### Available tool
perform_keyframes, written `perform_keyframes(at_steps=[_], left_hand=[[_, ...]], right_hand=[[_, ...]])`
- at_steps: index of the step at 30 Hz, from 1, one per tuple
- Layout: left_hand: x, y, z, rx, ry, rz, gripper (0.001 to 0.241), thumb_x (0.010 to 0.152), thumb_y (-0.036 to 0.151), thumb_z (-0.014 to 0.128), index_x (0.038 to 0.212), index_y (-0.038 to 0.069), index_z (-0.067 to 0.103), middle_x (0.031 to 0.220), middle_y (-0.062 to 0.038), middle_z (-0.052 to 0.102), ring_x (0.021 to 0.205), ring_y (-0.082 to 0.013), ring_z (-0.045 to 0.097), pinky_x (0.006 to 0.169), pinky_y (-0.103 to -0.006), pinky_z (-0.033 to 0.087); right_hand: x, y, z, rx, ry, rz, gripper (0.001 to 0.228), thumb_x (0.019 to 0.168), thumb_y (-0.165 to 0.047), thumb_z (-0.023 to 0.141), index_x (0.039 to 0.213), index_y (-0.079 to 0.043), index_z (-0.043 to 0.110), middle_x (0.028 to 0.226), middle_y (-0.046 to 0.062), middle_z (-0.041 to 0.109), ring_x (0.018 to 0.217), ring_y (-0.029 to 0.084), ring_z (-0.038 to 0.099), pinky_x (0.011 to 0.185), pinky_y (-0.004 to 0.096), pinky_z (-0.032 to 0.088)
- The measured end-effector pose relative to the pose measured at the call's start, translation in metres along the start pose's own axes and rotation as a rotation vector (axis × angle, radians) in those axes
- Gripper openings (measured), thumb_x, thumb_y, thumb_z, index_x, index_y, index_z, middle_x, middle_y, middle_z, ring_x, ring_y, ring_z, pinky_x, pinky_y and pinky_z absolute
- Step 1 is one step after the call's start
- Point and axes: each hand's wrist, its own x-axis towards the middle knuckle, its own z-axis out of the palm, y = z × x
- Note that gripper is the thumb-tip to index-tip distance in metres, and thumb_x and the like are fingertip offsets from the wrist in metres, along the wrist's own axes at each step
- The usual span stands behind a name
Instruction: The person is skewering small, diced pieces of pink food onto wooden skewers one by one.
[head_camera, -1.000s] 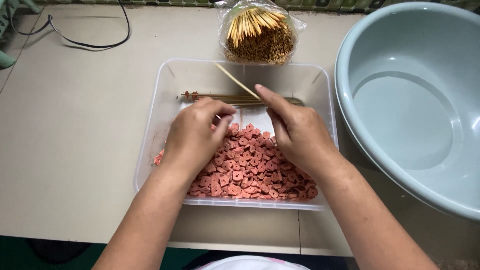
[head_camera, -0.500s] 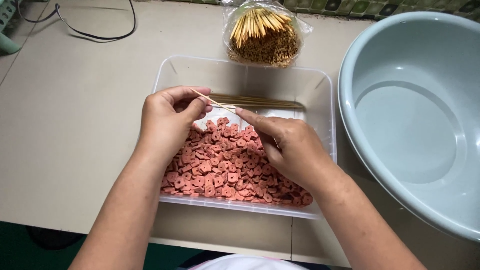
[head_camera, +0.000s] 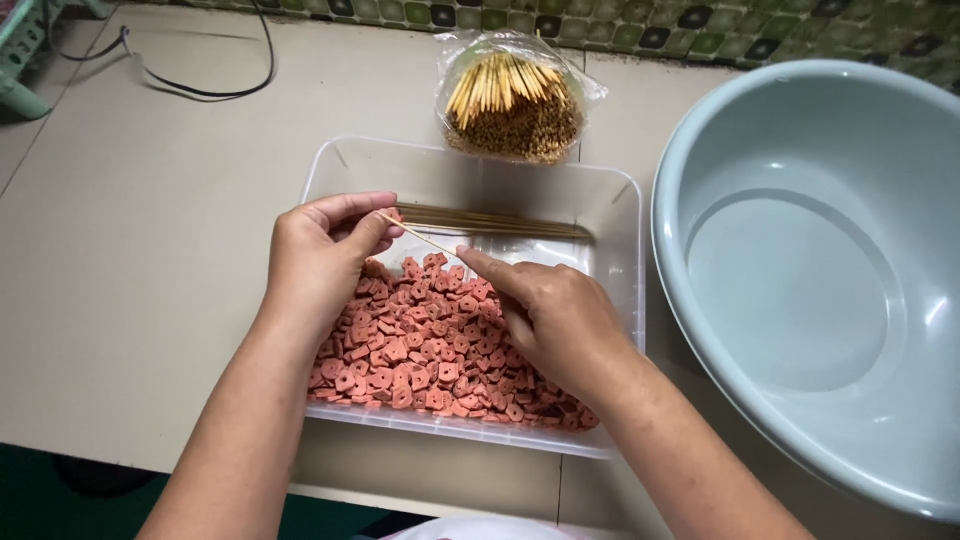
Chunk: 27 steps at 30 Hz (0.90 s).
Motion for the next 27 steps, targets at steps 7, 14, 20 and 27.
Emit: perform_keyframes(at_steps=[7, 14, 20, 27], left_hand=[[-0.011, 0.012, 0.004, -0.006, -0.010, 0.003, 0.023, 0.092, 0.001, 0.067, 0.114, -0.001, 0.074, 0.095, -0.015, 0.076, 0.082, -0.0129, 0.076, 0.077, -0.0262, 0.066], [-0.004, -0.002, 0.000, 0.101, 0.009, 0.036, 0.020, 0.091, 0.002, 0.067, 0.108, 0.006, 0.077, 0.092, -0.010, 0.077, 0.080, -0.0109, 0.077, 0.073, -0.0239, 0.064], [-0.010, 0.006, 0.001, 0.123, 0.025, 0.088, 0.021, 0.091, 0.001, 0.066, 0.109, 0.005, 0.076, 0.093, -0.011, 0.077, 0.080, -0.0124, 0.077, 0.072, -0.0258, 0.064], [-0.003, -0.002, 0.001, 0.051, 0.038, 0.148, 0.023, 0.090, 0.000, 0.066, 0.112, 0.003, 0.073, 0.096, -0.014, 0.075, 0.083, -0.0145, 0.077, 0.074, -0.0279, 0.065]], right_hand=[[-0.001, 0.002, 0.000, -0.001, 0.014, 0.032, 0.054, 0.090, 0.006, 0.057, 0.139, -0.015, 0.067, 0.074, 0.011, 0.079, 0.065, 0.024, 0.073, 0.066, 0.034, 0.059], [0.004, -0.006, -0.003, 0.010, -0.018, 0.086, 0.050, 0.090, 0.004, 0.058, 0.134, -0.015, 0.071, 0.079, 0.014, 0.081, 0.068, 0.029, 0.075, 0.062, 0.037, 0.059], [0.005, -0.015, -0.005, 0.061, -0.004, 0.181, 0.048, 0.091, 0.004, 0.059, 0.133, -0.016, 0.072, 0.081, 0.015, 0.081, 0.063, 0.026, 0.073, 0.060, 0.033, 0.058], [0.000, -0.022, -0.004, 0.059, 0.068, 0.161, 0.047, 0.089, 0.006, 0.061, 0.128, -0.016, 0.075, 0.076, 0.015, 0.080, 0.058, 0.026, 0.070, 0.054, 0.032, 0.056]])
